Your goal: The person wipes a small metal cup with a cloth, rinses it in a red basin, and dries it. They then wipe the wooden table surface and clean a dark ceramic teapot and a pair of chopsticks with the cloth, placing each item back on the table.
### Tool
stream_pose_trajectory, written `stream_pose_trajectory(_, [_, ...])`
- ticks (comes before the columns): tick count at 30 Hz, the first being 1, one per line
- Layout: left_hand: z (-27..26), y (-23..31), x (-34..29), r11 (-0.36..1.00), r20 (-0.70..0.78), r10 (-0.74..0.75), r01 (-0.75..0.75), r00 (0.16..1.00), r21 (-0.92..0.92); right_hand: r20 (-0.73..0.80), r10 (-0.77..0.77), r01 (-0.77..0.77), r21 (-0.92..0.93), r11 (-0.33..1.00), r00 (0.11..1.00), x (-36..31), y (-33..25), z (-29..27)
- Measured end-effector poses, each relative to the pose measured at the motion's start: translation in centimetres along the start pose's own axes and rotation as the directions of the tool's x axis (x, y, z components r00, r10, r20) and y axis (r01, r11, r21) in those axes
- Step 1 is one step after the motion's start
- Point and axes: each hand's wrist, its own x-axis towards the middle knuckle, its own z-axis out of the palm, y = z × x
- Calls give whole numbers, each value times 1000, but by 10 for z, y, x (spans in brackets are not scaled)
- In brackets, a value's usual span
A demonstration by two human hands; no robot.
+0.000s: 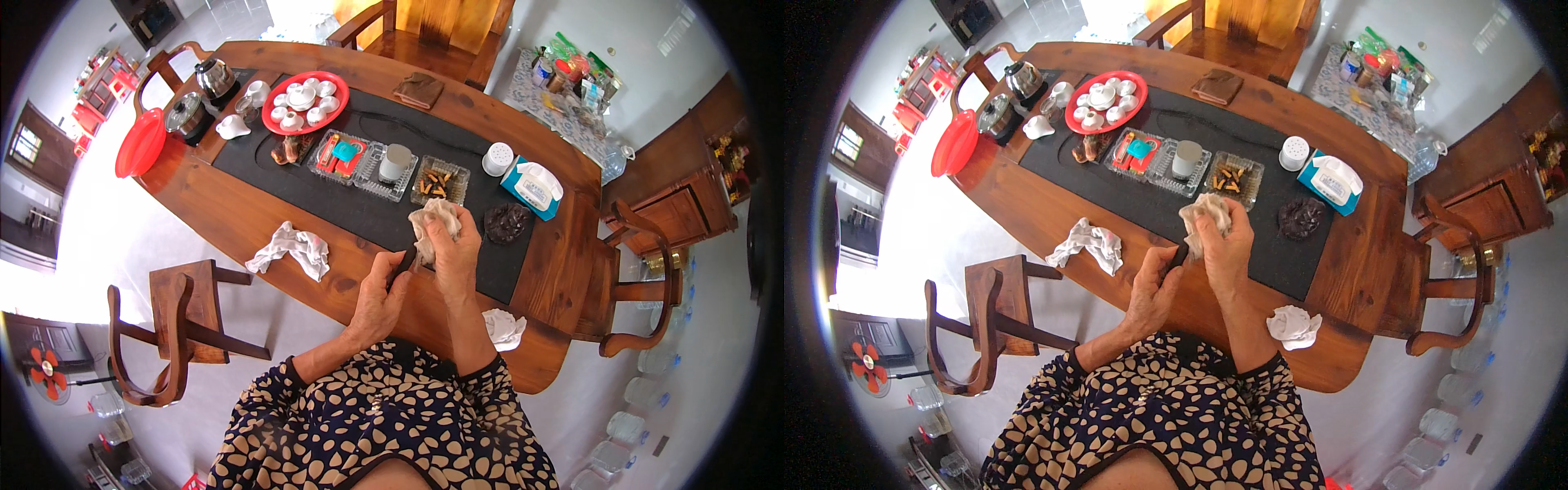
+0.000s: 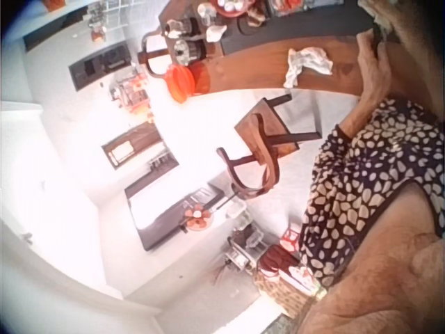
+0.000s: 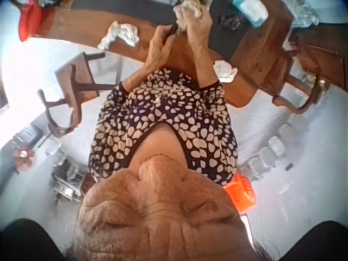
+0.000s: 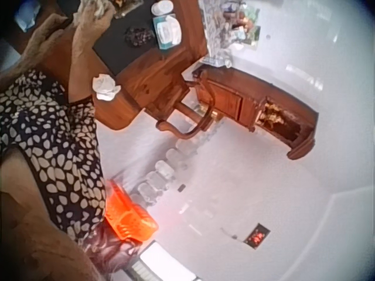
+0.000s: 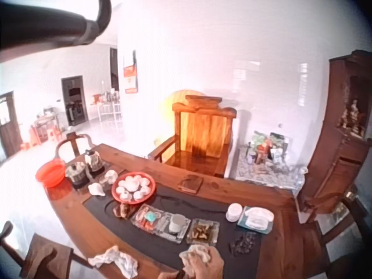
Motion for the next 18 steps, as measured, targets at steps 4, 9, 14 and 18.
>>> stream_pose_trajectory(4, [-5, 4, 4, 961, 46, -143, 150, 989, -234, -214, -20, 83, 287, 954, 977, 13, -6, 7])
stream_pose_trajectory(9, [0, 11, 12, 909, 45, -163, 167, 986, -381, -53, -122, 123, 0, 992, 991, -9, -9, 10])
stream_pose_trajectory(14, [4, 8, 16, 923, 26, -203, 200, 979, -328, -90, -134, 111, -226, 968, 987, -16, 4, 6])
stream_pose_trajectory(18, [1, 2, 25, 943, 40, -180, 183, 983, -278, -50, -201, 176, -308, 935, 978, -26, -2, 5])
